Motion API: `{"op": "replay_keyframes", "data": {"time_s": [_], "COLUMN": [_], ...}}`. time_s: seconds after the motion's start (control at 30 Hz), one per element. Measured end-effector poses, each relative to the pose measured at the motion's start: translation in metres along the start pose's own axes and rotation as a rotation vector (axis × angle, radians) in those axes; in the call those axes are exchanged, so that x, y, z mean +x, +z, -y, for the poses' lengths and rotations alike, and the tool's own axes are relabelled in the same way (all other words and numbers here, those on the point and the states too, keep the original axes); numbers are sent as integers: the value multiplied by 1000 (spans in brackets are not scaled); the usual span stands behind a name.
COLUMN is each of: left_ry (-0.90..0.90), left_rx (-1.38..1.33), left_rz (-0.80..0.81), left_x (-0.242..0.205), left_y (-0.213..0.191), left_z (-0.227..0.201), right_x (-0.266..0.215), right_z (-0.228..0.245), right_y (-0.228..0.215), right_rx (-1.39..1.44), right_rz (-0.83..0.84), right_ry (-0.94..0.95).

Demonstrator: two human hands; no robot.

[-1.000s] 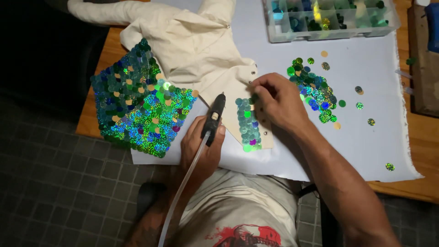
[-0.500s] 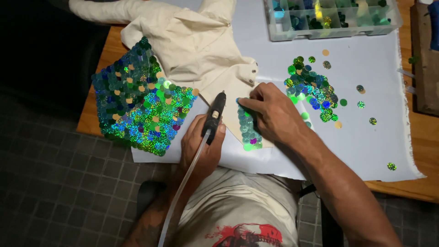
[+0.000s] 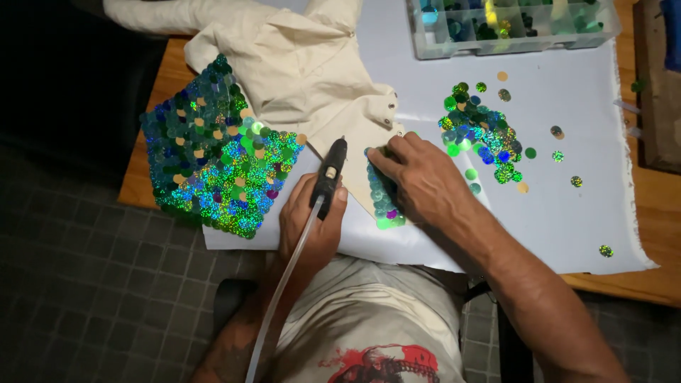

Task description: Gluing individual sequins onto a fabric costume using a hot glue gun

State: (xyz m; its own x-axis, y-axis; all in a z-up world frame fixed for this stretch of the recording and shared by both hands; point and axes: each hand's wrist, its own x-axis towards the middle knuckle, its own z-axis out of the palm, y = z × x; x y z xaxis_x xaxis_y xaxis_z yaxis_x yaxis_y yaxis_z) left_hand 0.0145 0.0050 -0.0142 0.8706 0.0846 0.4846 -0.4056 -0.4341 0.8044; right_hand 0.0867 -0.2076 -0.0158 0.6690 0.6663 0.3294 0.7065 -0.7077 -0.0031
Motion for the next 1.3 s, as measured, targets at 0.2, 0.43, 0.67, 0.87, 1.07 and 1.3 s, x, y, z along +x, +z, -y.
{"op": "replay_keyframes", "data": {"time_s": [0.2,0.43,0.67,0.87,1.07,1.3], "left_ry": [-81,-93,-62,-65,-68,-114], "left_rx": [-51,-55,-43,-41,-43,-53], "left_rz": [41,57,53,66,50,74], "left_x": [-1,0,0,1,0,1], "left_y": [-4,-7,-5,-6,-5,-7], "left_z": [-4,-2,1,0,3,1], "right_x": [-3,-2,13,26,36,33], "right_z": [5,-11,-6,-17,-6,-7], "right_y": [-11,-36,-12,20,5,-11], "right_rx": [90,582,327,254,346,580], "right_rz": [-30,24,-10,50,130,142], "right_ry": [12,212,47,137,385,463]}}
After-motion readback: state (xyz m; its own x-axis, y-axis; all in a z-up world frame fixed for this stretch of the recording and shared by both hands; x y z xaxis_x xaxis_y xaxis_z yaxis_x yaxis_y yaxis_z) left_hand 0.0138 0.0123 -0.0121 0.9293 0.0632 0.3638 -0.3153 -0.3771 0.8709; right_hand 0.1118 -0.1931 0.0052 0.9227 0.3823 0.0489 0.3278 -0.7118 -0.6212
